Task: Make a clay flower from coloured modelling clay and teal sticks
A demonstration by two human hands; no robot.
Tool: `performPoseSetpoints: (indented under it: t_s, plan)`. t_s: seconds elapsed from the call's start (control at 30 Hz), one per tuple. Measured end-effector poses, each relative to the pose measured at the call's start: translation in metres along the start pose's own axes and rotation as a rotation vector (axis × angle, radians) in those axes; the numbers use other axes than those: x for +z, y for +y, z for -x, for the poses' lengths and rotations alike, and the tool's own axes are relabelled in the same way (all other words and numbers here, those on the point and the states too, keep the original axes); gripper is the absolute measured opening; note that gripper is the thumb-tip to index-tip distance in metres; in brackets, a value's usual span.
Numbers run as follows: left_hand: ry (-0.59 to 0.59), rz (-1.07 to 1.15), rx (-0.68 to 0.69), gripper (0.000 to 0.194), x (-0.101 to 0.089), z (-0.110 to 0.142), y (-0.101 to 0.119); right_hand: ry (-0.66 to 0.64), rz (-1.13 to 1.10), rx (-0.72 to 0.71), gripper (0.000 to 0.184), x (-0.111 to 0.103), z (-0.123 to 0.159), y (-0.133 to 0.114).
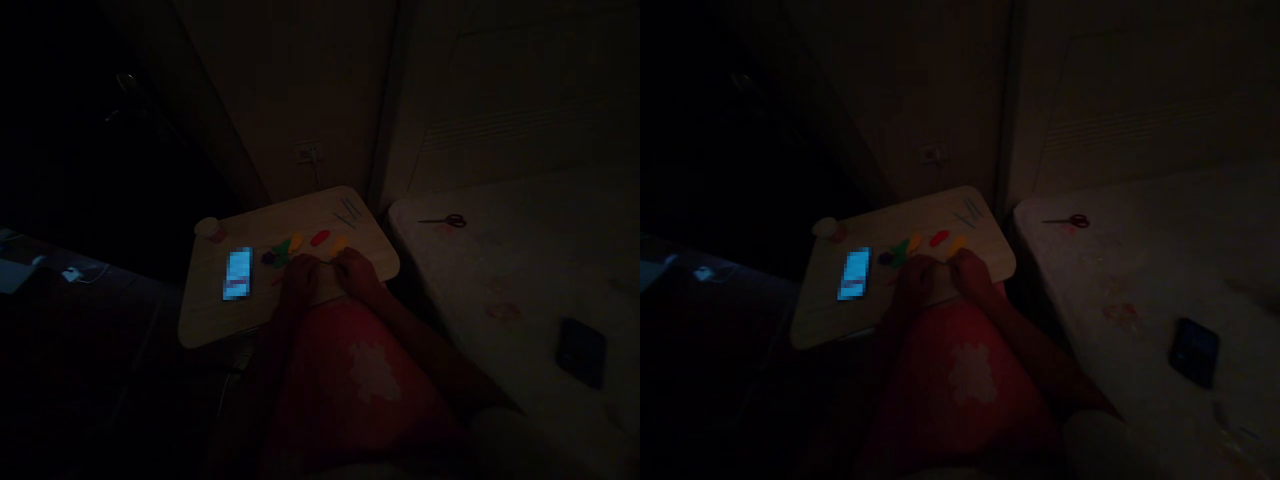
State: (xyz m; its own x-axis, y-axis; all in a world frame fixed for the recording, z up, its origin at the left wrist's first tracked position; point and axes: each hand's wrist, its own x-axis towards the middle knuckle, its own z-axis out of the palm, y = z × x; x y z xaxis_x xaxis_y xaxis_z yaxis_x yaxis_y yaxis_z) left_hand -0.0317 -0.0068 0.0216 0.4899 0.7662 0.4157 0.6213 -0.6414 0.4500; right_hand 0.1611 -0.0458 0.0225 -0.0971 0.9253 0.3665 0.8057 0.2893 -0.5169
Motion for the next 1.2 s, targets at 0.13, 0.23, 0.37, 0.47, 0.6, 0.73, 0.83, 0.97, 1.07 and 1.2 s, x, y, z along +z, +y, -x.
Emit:
performPoseSetpoints:
  t_s: [0.13,0.23,0.37,0.47,0.6,0.73,0.83,0.97,1.07,1.2]
  plan:
    - [0.006,0.003,-0.004,0.027,0.0,0.0,0.0,-0.01,0.015,-0.01,0.02,-0.003,-0.002,-0.003]
    - [0.003,-0.01,-0.002,0.027,0.001,0.001,0.0,-0.008,0.006,-0.019,0.021,-0.003,0.0,-0.004]
    - [-0.008,-0.037,0.04,0.037,0.0,0.002,0.002,0.056,0.0,-0.011,0.021,-0.003,0.006,-0.001]
    - [0.008,-0.036,0.058,0.044,0.0,0.003,0.004,0.095,0.008,0.01,0.022,-0.004,0.01,0.002]
    - [-0.011,-0.037,0.076,0.044,0.0,0.004,0.004,0.095,0.015,0.029,0.022,-0.007,0.012,0.004]
    - [0.007,-0.035,0.081,0.042,0.001,0.004,0.002,0.103,0.029,0.036,0.021,-0.008,0.014,0.006]
    - [0.003,-0.019,0.089,0.044,0.003,0.005,0.001,0.12,0.028,0.035,0.02,-0.007,0.016,0.007]
    - [-0.051,0.031,0.118,0.048,0.005,0.006,0.001,0.101,0.037,0.035,0.019,-0.006,0.019,0.007]
    - [-0.1,0.063,0.117,0.049,0.005,0.006,0.003,0.082,0.057,0.039,0.02,-0.007,0.02,0.006]
    - [-0.152,0.059,0.098,0.049,0.004,0.005,0.004,0.062,0.043,0.008,0.019,-0.008,0.02,0.005]
